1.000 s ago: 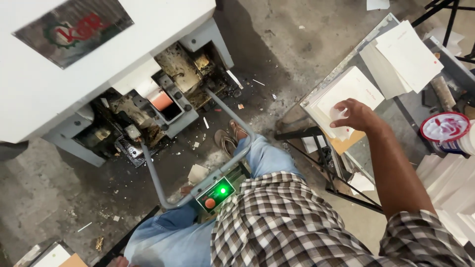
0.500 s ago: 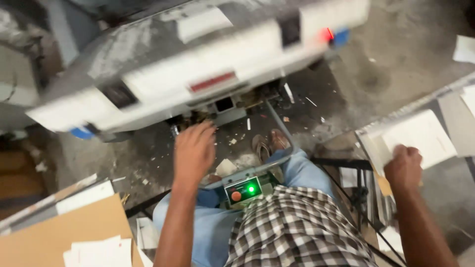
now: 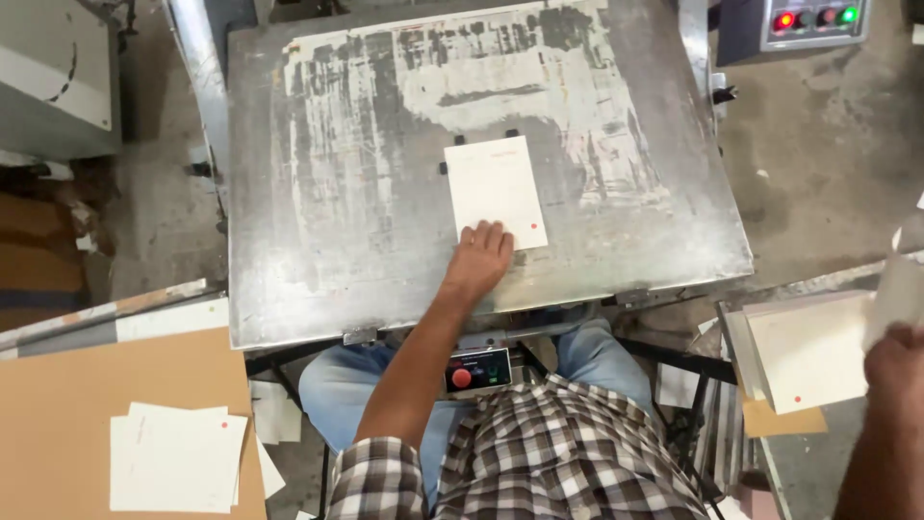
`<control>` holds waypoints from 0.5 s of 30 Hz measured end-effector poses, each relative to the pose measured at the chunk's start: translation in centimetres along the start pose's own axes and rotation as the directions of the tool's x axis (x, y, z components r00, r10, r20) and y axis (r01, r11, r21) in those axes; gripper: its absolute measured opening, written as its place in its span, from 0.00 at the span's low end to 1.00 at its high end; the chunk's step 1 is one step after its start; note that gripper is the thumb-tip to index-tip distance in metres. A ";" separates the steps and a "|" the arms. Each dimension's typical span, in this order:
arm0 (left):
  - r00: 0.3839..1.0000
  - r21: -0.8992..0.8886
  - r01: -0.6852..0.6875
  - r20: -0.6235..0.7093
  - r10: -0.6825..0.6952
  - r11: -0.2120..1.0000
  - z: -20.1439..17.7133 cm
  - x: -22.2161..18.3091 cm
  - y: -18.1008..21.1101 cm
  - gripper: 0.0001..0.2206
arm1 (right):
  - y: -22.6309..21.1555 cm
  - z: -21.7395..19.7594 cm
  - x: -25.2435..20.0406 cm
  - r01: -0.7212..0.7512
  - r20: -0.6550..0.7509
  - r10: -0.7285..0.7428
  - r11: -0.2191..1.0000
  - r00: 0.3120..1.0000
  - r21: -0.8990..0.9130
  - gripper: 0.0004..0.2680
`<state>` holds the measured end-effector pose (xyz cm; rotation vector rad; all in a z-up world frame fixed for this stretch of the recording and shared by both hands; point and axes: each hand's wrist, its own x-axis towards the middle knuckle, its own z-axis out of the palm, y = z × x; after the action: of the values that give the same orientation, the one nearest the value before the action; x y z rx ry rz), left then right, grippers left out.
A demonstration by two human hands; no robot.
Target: Placing paper sheets into a printing or stamping machine and removing them.
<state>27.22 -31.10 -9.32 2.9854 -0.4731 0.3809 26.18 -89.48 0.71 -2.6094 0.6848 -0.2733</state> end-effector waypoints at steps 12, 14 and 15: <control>0.979 -0.072 -0.165 0.106 0.172 0.984 -9.0 -6.0 -3.1 0.11 | -26.2 21.2 -12.6 0.850 0.181 -0.880 0.472 0.438 0.234 0.18; 0.977 -0.088 -0.176 0.105 0.185 0.980 -12.1 -10.0 -5.5 0.15 | -28.4 23.2 -15.2 0.894 0.277 -0.901 0.396 0.334 0.211 0.15; 0.987 -0.100 -0.057 0.145 0.071 0.993 -14.2 -12.3 -6.8 0.12 | -29.4 23.6 -16.1 0.938 0.271 -0.924 0.316 0.270 0.141 0.17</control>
<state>14.81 -19.16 0.82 2.9230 -0.5852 0.1362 31.65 -49.86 -8.32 -2.6562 -1.1147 -0.1564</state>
